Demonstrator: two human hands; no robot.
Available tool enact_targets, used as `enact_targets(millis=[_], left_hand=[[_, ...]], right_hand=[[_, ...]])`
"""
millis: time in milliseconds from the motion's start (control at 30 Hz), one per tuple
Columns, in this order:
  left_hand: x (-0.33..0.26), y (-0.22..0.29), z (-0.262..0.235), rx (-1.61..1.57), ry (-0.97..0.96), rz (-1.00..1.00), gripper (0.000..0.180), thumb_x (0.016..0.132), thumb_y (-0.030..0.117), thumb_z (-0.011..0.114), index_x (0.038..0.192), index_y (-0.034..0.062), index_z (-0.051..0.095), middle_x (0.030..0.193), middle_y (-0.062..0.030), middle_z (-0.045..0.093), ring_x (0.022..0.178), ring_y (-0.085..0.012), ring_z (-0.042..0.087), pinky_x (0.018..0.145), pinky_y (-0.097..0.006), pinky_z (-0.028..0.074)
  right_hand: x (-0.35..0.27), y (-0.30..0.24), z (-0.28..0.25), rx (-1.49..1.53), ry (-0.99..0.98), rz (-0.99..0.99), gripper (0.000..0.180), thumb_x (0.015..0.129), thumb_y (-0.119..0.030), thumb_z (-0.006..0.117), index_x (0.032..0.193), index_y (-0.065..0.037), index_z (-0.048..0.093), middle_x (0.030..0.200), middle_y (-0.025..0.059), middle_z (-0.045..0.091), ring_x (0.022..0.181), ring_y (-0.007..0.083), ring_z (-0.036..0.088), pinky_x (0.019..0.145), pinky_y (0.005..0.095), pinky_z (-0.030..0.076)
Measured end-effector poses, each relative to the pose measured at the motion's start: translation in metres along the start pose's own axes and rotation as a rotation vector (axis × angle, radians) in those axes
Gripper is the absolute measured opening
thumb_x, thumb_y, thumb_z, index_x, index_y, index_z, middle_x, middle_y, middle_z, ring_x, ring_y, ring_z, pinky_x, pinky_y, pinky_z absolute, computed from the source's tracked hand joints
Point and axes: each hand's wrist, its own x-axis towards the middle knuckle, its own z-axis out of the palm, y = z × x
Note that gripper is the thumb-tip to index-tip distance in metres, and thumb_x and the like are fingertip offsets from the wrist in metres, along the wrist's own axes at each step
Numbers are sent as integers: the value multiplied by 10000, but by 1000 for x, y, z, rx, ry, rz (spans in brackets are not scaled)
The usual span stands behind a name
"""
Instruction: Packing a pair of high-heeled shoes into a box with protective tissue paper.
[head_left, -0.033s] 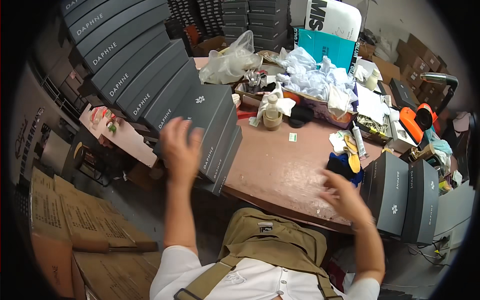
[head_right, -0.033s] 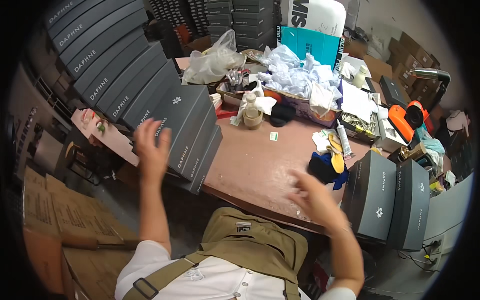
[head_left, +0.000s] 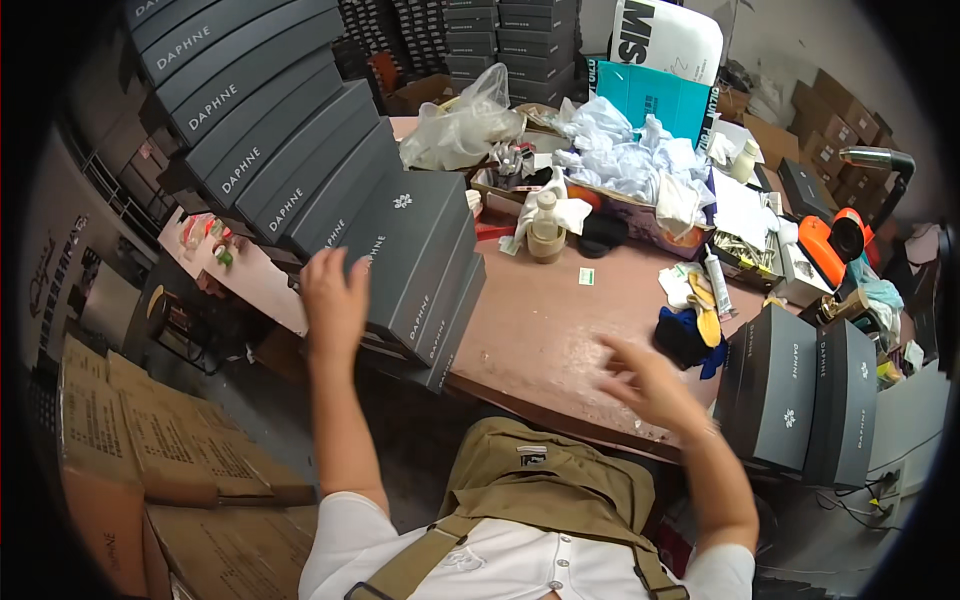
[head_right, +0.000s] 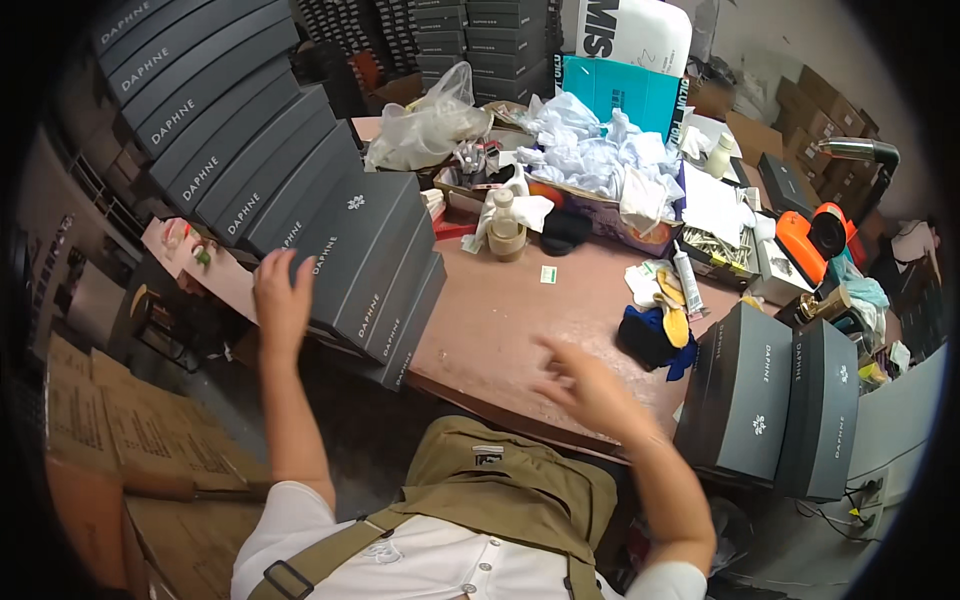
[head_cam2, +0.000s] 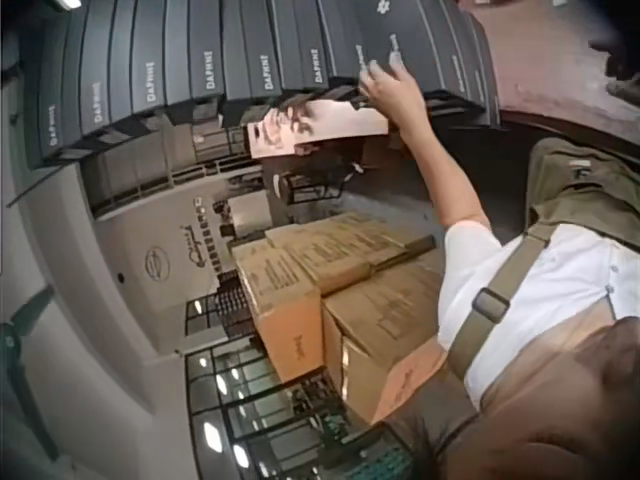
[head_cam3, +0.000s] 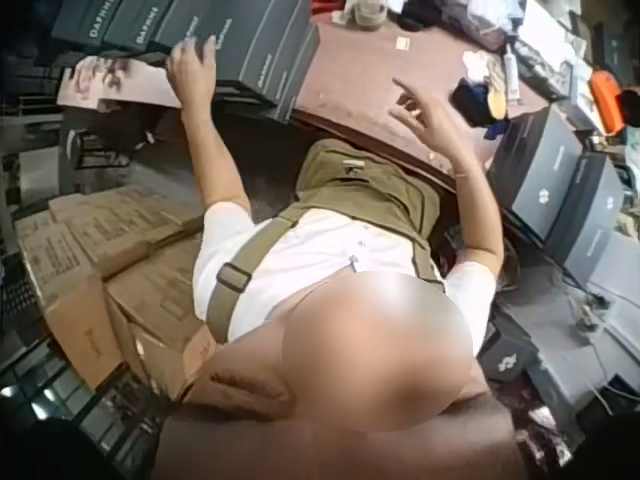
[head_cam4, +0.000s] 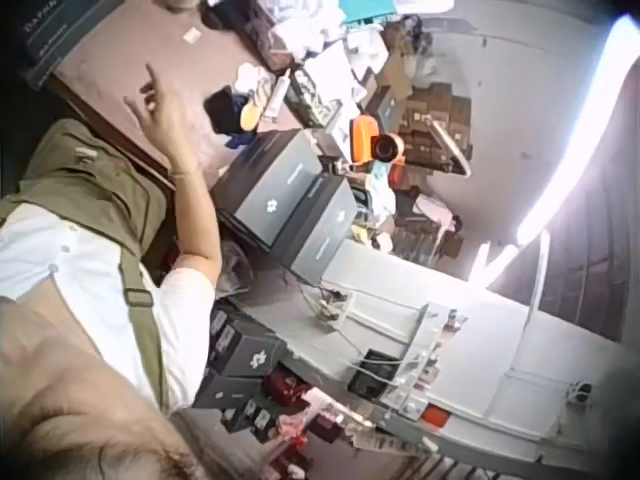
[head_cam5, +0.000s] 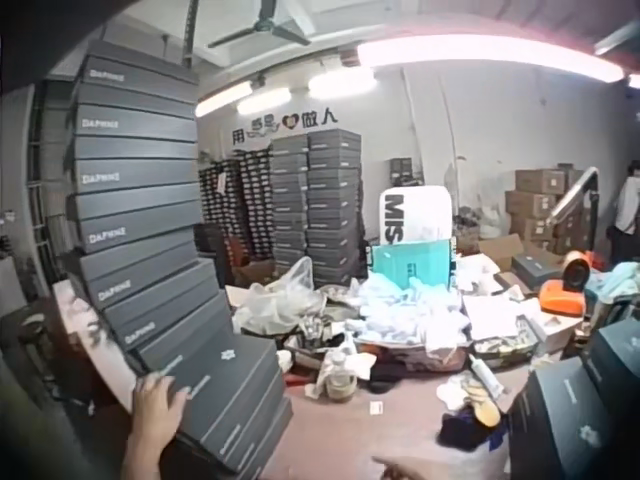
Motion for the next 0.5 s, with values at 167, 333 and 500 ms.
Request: enact_targets(millis=[167,333,500], left_hand=[[26,-79,-21,-84,-355,-382,676,914,530,470,1195,-78,563,1117,-239,605,1053,-350,569,918,-405,431],[-37,1,9,-281,-158,-123,461,832,377,653,903,-76,607,872,-265,615,837,-437,580,731,-449,458],[-138,63,62,-686,-525,-131,506,753,241,764,1126,-38,568,877,-156,597,788,-264,612,663,-337,501]], right_hand=[[155,-16,111,714,-46,-54,724,889,-368,644,1404,40,340,934,97,578,722,144,578,593,268,511],[142,11,95,796,-44,136,728,825,-364,719,1338,48,407,885,79,557,742,124,552,538,255,450],[-6,108,82,701,123,297,582,805,-310,745,1202,12,467,750,27,518,635,89,527,526,236,461]])
